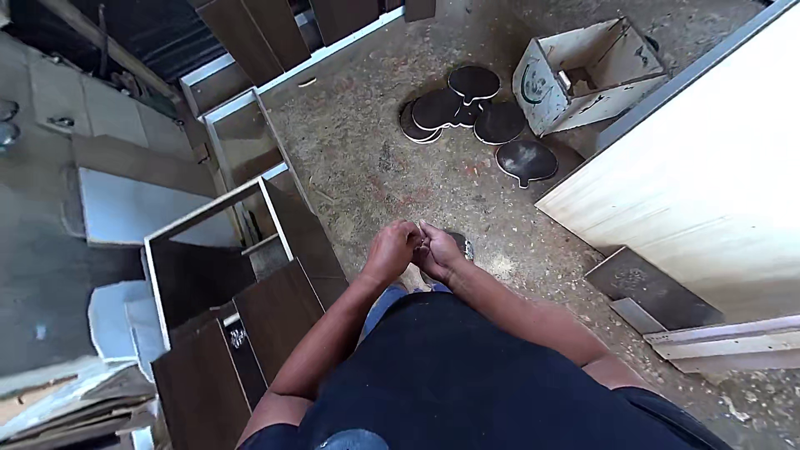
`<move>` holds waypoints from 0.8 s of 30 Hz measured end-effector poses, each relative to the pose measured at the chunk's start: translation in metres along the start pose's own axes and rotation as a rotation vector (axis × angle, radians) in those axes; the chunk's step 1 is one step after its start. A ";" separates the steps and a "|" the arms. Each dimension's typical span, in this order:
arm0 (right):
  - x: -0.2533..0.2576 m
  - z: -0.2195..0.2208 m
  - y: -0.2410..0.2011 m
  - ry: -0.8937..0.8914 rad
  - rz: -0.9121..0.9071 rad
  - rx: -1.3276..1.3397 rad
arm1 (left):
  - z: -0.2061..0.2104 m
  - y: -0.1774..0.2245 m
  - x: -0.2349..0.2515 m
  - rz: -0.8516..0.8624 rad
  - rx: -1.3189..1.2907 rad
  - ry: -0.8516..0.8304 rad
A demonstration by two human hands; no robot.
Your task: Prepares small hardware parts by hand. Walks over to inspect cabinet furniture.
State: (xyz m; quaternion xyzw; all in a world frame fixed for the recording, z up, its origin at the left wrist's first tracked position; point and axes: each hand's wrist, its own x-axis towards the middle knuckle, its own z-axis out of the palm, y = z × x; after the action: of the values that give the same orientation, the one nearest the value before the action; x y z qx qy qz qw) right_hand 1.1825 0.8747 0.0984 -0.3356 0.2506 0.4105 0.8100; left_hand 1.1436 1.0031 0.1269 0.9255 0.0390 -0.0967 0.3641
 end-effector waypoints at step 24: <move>0.462 0.348 -0.335 -0.299 -0.090 -0.519 | -0.330 -0.177 0.505 -0.195 -0.282 0.325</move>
State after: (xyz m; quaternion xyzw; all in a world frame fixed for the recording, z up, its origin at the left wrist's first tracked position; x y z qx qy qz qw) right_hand 1.7550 1.2181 0.1228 -0.4778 0.0002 0.4695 0.7425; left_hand 1.6625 1.3587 0.1403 0.8607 0.1994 0.0252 0.4679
